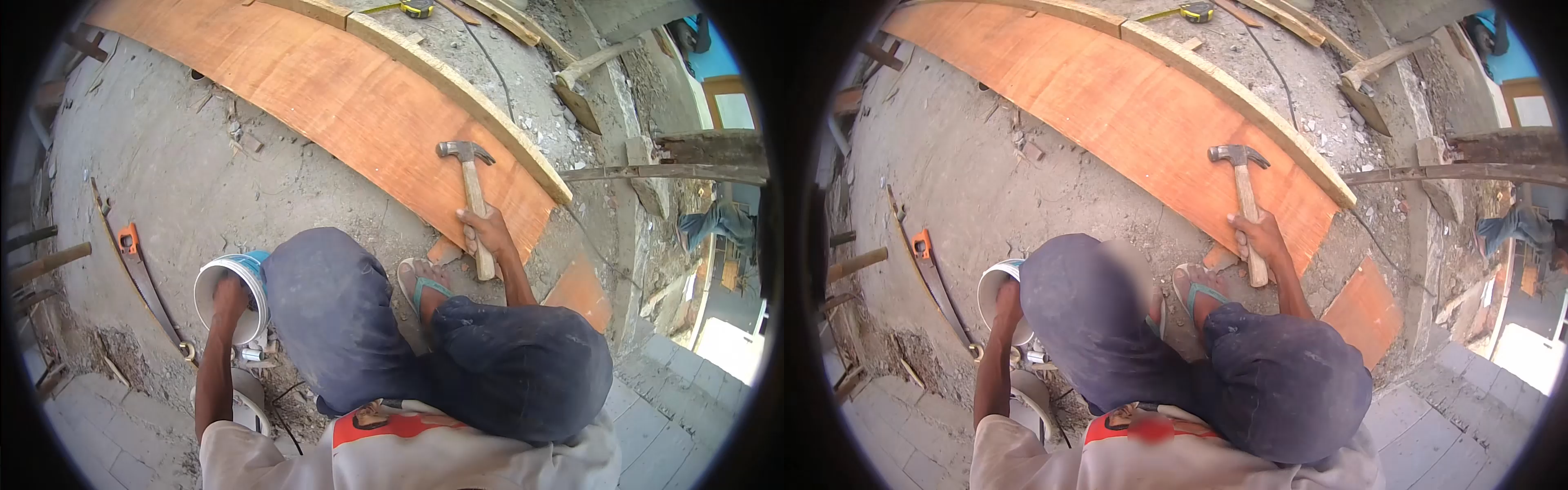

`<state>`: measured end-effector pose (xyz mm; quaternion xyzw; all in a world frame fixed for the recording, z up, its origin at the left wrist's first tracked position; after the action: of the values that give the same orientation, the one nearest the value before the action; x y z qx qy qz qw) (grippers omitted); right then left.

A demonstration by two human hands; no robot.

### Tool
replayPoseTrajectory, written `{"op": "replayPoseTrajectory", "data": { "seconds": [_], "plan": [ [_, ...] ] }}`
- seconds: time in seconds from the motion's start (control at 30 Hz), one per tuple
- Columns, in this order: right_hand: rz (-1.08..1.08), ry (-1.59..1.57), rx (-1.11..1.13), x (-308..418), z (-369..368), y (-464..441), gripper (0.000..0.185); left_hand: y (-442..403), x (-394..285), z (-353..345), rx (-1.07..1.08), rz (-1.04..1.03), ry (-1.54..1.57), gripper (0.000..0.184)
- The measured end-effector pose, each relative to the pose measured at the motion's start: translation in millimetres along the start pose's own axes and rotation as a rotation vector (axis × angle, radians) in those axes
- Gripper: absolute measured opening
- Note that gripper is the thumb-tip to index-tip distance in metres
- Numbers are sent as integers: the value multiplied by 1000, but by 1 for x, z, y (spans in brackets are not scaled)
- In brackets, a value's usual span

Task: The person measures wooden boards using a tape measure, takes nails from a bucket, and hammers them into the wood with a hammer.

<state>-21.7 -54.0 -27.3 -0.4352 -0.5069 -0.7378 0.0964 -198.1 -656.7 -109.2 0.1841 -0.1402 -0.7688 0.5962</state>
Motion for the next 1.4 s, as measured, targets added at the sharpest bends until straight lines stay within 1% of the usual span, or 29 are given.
{"op": "replayPoseTrajectory", "data": {
  "seconds": [0.03, 0.1, 0.13, 0.17, 0.2, 0.23, 0.3, 0.4, 0.47, 0.53, 0.67, 0.7, 0.73, 0.77, 0.8, 0.83, 0.87, 0.9, 0.93, 0.97, 1.0, 1.03, 1.07, 1.13, 1.2, 1.27, 1.33, 1.4],
  "plan": [
    [-3, -17, -33, 0, 3, 0, 31, -5, 18, -24, -88, -50, -11, 33],
    [-5, -3, 2, 0, 4, 2, 37, -15, 36, -45, -59, -17, 104, 33],
    [-5, -15, -21, 2, 5, 1, 37, -21, 46, -55, -43, -1, 180, 33],
    [-3, -11, -9, 3, 6, 2, 40, -25, 59, -72, -48, -12, 322, 34],
    [-4, -10, 1, 1, 7, 4, 43, -23, 48, -51, 79, 67, 74, 33],
    [-4, -24, -25, -1, 12, 2, 43, -20, 40, -36, 82, 38, 66, 33],
    [-17, -8, 43, -3, 17, -1, 45, -14, 37, -24, 96, 9, 67, 33],
    [0, -58, 23, -7, 29, 6, 45, 1, 34, -4, 115, -24, 125, 34],
    [6, -76, 25, -18, 38, 11, 46, 16, 24, 22, 134, -37, 178, 34],
    [64, -83, -13, -28, 55, 19, 45, 35, 8, 54, 144, -43, 251, 35],
    [38, -148, -58, -42, 83, 40, 44, 71, -33, 147, 107, 8, 425, 37],
    [31, -166, -72, -45, 90, 43, 43, 78, -56, 179, 75, 112, 476, 33],
    [26, -184, -88, -49, 95, 45, 43, 78, -55, 201, 2, 66, 555, 30],
    [23, -198, -98, -53, 98, 45, 43, 74, -57, 227, -37, 139, 613, 26],
    [9, -255, -114, -58, 102, 45, 42, 72, -81, 258, -153, -30, 642, 25],
    [-6, -310, -128, -63, 107, 46, 41, 60, -84, 280, -167, 18, 689, 23],
    [-9, -321, -137, -65, 110, 48, 41, 54, -109, 306, -214, -80, 696, 19],
    [5, -349, -149, -66, 113, 49, 39, 45, -130, 327, -210, -137, 690, 16],
    [19, -375, -160, -67, 117, 51, 38, 30, -148, 340, -196, -242, 712, 15],
    [16, -385, -167, -70, 121, 53, 38, 22, -186, 350, -202, -280, 715, 14],
    [18, -389, -206, -73, 126, 56, 37, 14, -221, 356, -172, -339, 700, 12],
    [22, -392, -243, -75, 132, 58, 37, 2, -253, 355, -92, -384, 697, 11],
    [18, -399, -245, -76, 136, 62, 37, -10, -284, 353, -13, -427, 692, 9],
    [33, -369, -323, -75, 146, 74, 34, -30, -346, 335, 171, -489, 702, 11],
    [28, -378, -340, -80, 148, 82, 32, -42, -411, 312, 271, -497, 584, 18],
    [25, -388, -358, -89, 149, 88, 30, -48, -466, 286, 386, -505, 582, 27],
    [-89, -425, -351, -110, 148, 92, 28, -59, -506, 253, 499, -619, 577, 35],
    [-71, -437, -357, -126, 147, 95, 28, -76, -533, 214, 547, -676, 581, 37]
  ]
}}
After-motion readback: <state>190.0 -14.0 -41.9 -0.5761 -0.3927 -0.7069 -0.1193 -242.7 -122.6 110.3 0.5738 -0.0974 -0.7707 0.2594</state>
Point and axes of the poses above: each hand's wrist, its own y-axis away from the middle knuckle, its own z-axis out of the back of the hand, x = y × z, the point moved 3 cm from there along -y, towards the middle knuckle, and after that the axes turned 8 degrees about -x, right-handed, at the moved point
